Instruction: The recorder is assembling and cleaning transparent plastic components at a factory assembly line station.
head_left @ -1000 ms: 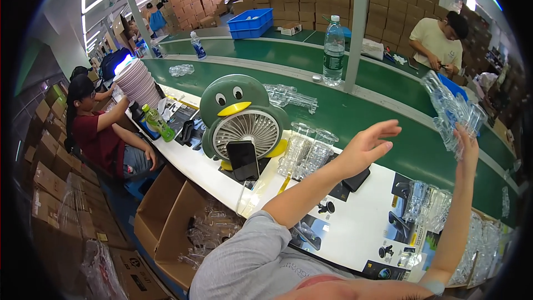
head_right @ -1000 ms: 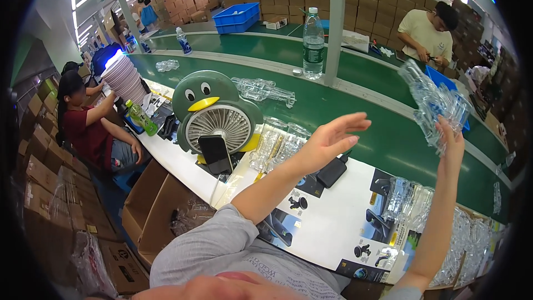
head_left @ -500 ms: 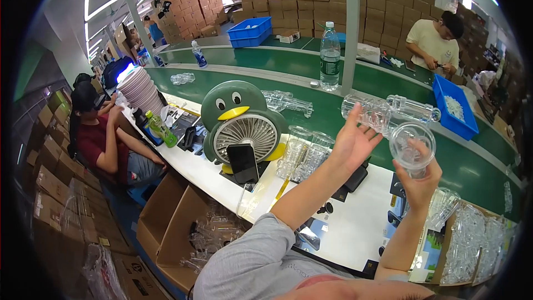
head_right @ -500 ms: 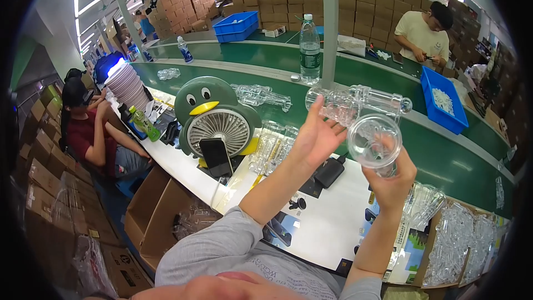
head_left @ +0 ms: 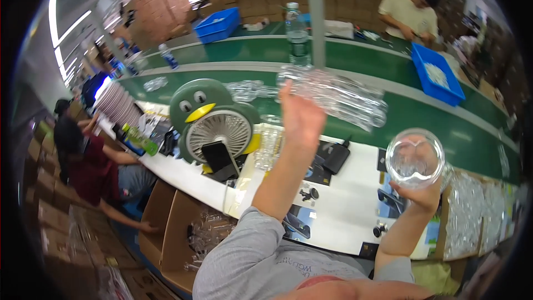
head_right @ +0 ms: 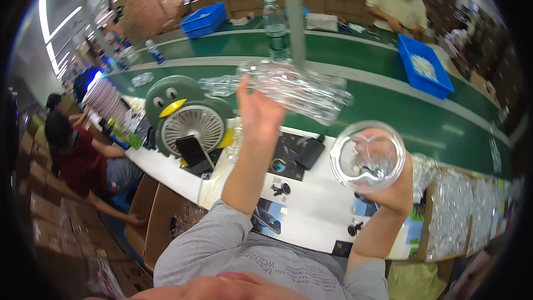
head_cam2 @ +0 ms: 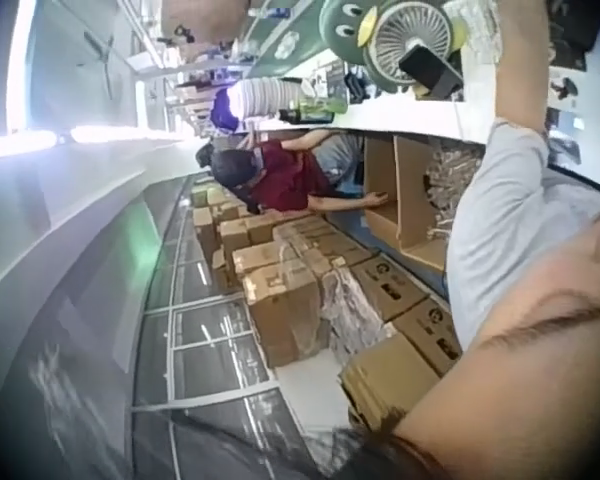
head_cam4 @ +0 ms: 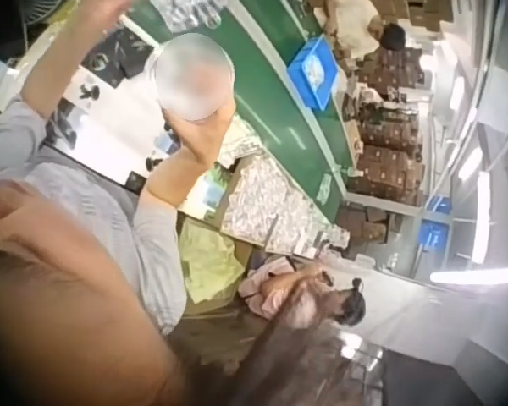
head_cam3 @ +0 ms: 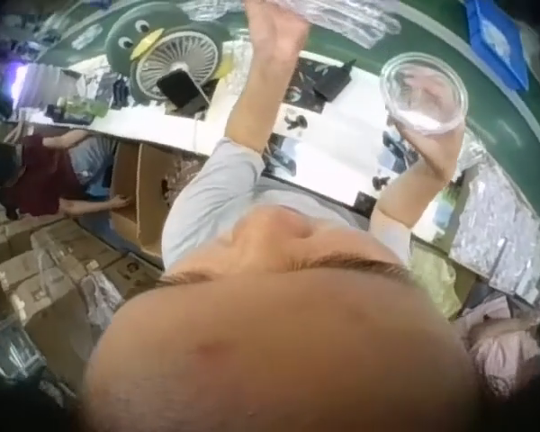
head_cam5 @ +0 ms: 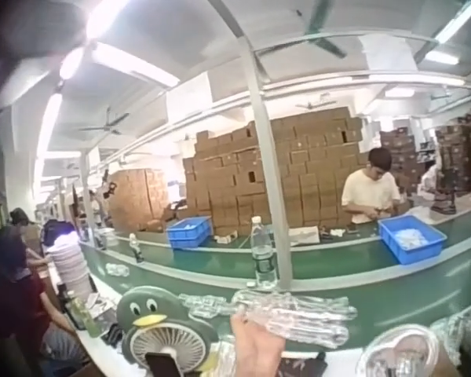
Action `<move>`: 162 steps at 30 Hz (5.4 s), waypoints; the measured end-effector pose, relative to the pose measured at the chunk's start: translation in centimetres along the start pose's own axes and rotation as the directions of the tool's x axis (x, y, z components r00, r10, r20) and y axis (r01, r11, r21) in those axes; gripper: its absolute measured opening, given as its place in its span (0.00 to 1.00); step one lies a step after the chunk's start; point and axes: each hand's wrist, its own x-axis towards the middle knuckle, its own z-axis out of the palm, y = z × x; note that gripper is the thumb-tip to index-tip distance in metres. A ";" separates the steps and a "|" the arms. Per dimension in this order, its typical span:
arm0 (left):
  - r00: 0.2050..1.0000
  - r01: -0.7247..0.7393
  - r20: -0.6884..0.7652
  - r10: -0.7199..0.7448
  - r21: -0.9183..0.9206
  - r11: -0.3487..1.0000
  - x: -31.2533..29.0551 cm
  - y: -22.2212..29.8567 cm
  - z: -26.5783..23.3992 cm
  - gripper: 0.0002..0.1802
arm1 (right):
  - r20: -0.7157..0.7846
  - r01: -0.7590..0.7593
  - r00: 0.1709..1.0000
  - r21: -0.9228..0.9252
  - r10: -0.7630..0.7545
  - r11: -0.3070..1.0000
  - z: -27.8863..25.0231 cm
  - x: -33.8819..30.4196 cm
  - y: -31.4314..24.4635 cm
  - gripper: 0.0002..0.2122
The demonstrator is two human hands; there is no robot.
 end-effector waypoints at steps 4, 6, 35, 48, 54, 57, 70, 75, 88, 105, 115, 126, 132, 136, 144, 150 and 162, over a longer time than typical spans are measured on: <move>0.998 -0.044 -0.036 0.044 0.003 0.999 -0.1 1.7 -0.1 0.29 | 0.077 -0.199 0.973 -0.199 0.217 0.960 -1.3 0.1 -0.5 0.31; 0.998 -0.040 0.042 0.039 0.033 0.999 -0.1 2.6 -0.3 0.27 | 0.070 -0.190 0.976 -0.203 0.208 0.961 -0.9 0.8 -0.3 0.34; 0.822 -0.077 0.557 0.120 -0.100 0.992 -1.0 1.7 0.7 0.31 | 0.360 -0.295 0.845 -0.305 0.396 0.906 -0.3 1.0 0.0 0.37; 0.785 -0.081 0.608 0.120 -0.092 0.992 -0.9 1.7 0.3 0.33 | 0.377 -0.272 0.847 -0.297 0.374 0.915 -0.1 1.1 0.0 0.35; 0.782 -0.085 0.608 0.137 -0.114 0.990 -1.2 1.9 0.4 0.33 | 0.386 -0.262 0.848 -0.290 0.363 0.920 0.0 1.3 0.0 0.35; 0.780 -0.088 0.613 0.129 -0.098 0.991 -1.0 2.2 0.3 0.32 | 0.389 -0.232 0.857 -0.294 0.338 0.927 0.1 1.1 0.1 0.35; 0.809 -0.183 0.542 0.227 -0.135 0.974 -2.0 1.4 1.1 0.33 | 0.314 -0.225 0.902 -0.240 0.295 0.944 0.7 1.3 0.1 0.33; 0.827 -0.168 0.524 0.205 -0.117 0.979 -2.1 1.4 1.2 0.31 | 0.309 -0.197 0.915 -0.217 0.259 0.956 1.8 0.8 0.7 0.33; 0.827 -0.472 0.480 0.291 0.314 0.824 -6.4 4.7 3.4 0.38 | 0.183 -0.106 0.954 -0.539 0.239 0.836 7.6 0.5 3.2 0.29; 0.584 -0.690 0.719 0.376 0.195 0.697 -10.2 5.9 4.3 0.36 | 0.212 0.045 0.976 -0.441 0.056 0.896 10.6 -1.0 1.4 0.17; 0.554 -0.684 0.776 0.301 0.219 0.695 -10.5 6.2 4.5 0.34 | 0.272 0.043 0.959 -0.413 0.078 0.910 10.1 -0.7 -0.2 0.18; 0.697 -0.600 0.599 0.396 0.185 0.778 -9.2 4.9 4.4 0.38 | 0.140 -0.032 0.984 -0.446 0.106 0.895 9.9 -1.1 0.3 0.19; 0.585 -0.597 0.739 0.334 0.114 0.794 -8.0 5.3 3.8 0.36 | 0.178 -0.099 0.961 -0.494 0.213 0.864 9.8 -1.0 0.4 0.21; 0.608 -0.584 0.706 0.363 0.088 0.807 -6.9 3.8 3.9 0.39 | 0.145 -0.118 0.965 -0.508 0.219 0.853 8.3 -0.3 0.4 0.22; 0.804 -0.529 0.546 0.238 0.473 0.704 -6.9 4.0 4.6 0.49 | -0.091 0.071 0.960 -0.835 -0.264 0.546 5.8 -0.1 3.4 0.20; 0.847 -0.453 0.503 0.172 0.513 0.730 -6.5 3.9 4.0 0.44 | -0.147 -0.060 0.985 -0.775 -0.088 0.629 4.7 0.4 4.4 0.33; 0.438 -0.761 0.897 -0.053 0.402 0.510 -5.8 3.0 3.2 0.30 | 0.045 0.174 0.984 -0.469 -0.173 0.866 3.2 1.4 1.4 0.42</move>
